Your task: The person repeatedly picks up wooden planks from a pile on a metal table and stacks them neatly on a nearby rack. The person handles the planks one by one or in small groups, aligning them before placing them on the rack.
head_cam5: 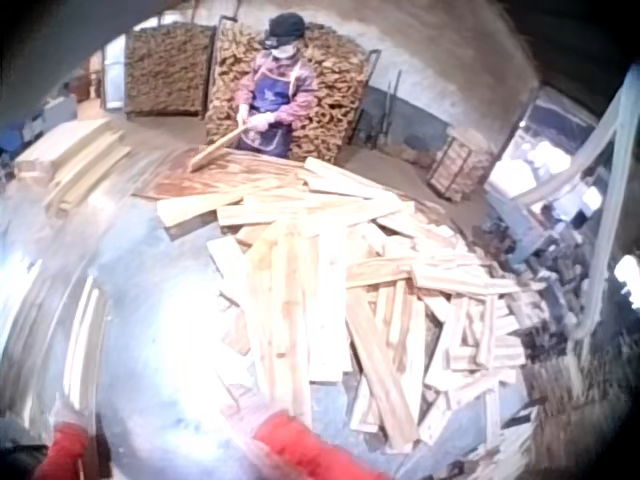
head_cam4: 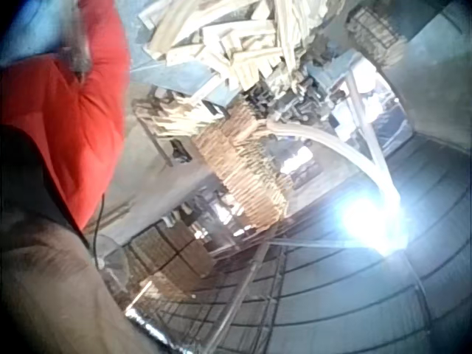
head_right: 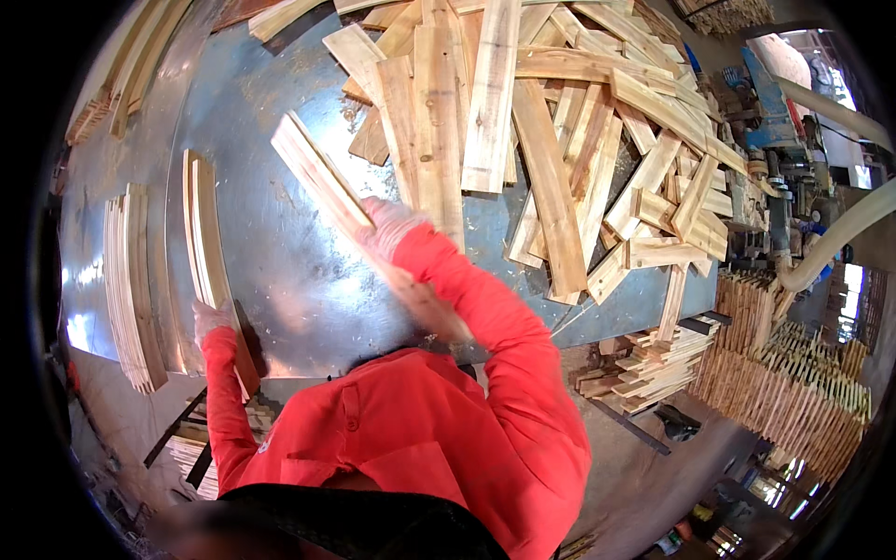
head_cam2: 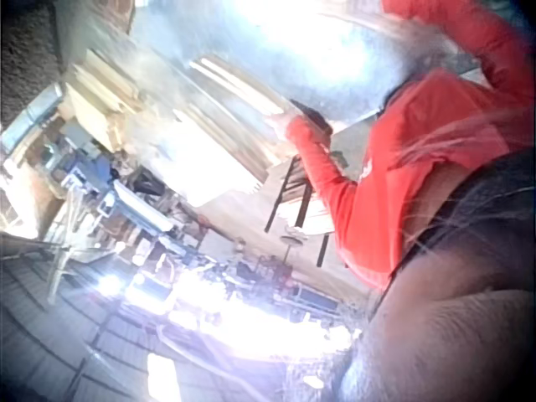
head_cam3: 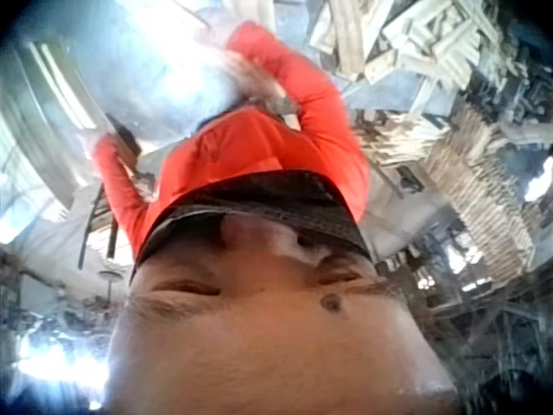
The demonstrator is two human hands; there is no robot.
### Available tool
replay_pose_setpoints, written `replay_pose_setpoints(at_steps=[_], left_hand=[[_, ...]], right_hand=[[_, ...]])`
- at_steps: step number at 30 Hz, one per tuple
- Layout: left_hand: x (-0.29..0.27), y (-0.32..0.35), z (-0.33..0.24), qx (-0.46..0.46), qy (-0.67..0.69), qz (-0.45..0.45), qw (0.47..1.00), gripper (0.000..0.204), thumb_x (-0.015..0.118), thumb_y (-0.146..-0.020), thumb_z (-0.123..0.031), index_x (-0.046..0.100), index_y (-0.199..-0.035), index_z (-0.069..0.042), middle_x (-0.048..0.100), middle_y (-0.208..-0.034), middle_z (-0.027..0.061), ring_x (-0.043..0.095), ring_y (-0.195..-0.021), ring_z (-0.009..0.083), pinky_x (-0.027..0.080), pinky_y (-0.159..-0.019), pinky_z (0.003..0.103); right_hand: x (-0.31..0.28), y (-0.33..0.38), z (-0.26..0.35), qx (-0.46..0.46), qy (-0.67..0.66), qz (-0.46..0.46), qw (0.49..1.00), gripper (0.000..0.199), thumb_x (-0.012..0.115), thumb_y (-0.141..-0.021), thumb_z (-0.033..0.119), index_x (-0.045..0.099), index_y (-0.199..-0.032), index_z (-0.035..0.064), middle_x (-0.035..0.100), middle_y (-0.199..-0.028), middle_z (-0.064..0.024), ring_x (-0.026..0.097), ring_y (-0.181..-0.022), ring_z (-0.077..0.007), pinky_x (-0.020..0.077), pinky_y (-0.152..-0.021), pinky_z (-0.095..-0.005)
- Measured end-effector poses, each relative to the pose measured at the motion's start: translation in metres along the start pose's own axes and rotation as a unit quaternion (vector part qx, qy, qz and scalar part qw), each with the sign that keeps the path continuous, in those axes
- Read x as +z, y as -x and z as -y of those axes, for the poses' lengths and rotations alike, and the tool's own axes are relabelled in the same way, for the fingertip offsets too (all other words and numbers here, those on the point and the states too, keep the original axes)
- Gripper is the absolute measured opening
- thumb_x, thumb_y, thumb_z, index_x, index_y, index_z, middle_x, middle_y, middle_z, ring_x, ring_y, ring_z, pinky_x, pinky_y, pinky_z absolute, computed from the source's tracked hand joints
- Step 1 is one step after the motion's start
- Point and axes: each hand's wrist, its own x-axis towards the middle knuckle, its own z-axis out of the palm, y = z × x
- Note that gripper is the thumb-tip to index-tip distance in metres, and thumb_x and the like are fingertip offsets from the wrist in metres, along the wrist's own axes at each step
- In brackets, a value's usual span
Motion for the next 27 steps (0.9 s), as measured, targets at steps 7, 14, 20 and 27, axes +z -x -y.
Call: replay_pose_setpoints(at_steps=[7,14,20,27], left_hand=[[0.009,0.002,0.003,0.054,-0.01,-0.051,0.997,0.089,0.069,-0.079,-0.048,0.024,-0.145,-0.008,0.048,-0.137,0.0201,0.055,-0.117,0.0397,0.043,-0.099,0.05],[-0.093,0.147,-0.13,0.429,0.273,0.131,0.851,0.086,0.066,-0.079,-0.028,0.021,-0.149,-0.005,0.051,-0.119,0.022,0.056,-0.094,0.0271,0.047,-0.081,0.037],[-0.033,0.197,-0.169,0.353,0.336,0.415,0.768,0.035,0.057,-0.081,-0.009,0.06,-0.114,0.0,0.066,-0.09,0.0074,0.062,-0.081,0.0166,0.052,-0.074,0.031],[0.07,0.158,-0.105,0.201,0.529,0.348,0.747,0.053,0.055,-0.079,0.0,0.05,-0.132,-0.003,0.064,-0.103,0.0055,0.059,-0.093,0.0139,0.049,-0.081,0.028]], right_hand=[[-0.097,0.005,-0.01,-0.128,0.316,-0.002,0.94,0.031,0.063,-0.085,0.027,0.062,-0.112,0.0119,0.067,-0.099,-0.0111,0.065,-0.088,-0.03,0.0517,-0.077,-0.0387],[-0.111,-0.01,0.008,-0.311,0.469,0.148,0.813,0.012,0.06,-0.08,0.016,0.067,-0.09,0.0186,0.066,-0.077,-0.0003,0.062,-0.087,-0.0211,0.0517,-0.074,-0.0347],[-0.143,-0.09,0.014,-0.465,0.264,-0.084,0.841,0.022,0.064,-0.077,0.027,0.066,-0.097,0.0167,0.065,-0.089,-0.0065,0.061,-0.085,-0.0277,0.0498,-0.078,-0.0401],[-0.228,-0.23,-0.114,0.061,0.448,-0.108,0.885,0.1,0.079,-0.066,0.051,0.028,-0.145,0.0148,0.038,-0.146,-0.0179,0.036,-0.135,-0.0349,0.029,-0.109,-0.0469]])
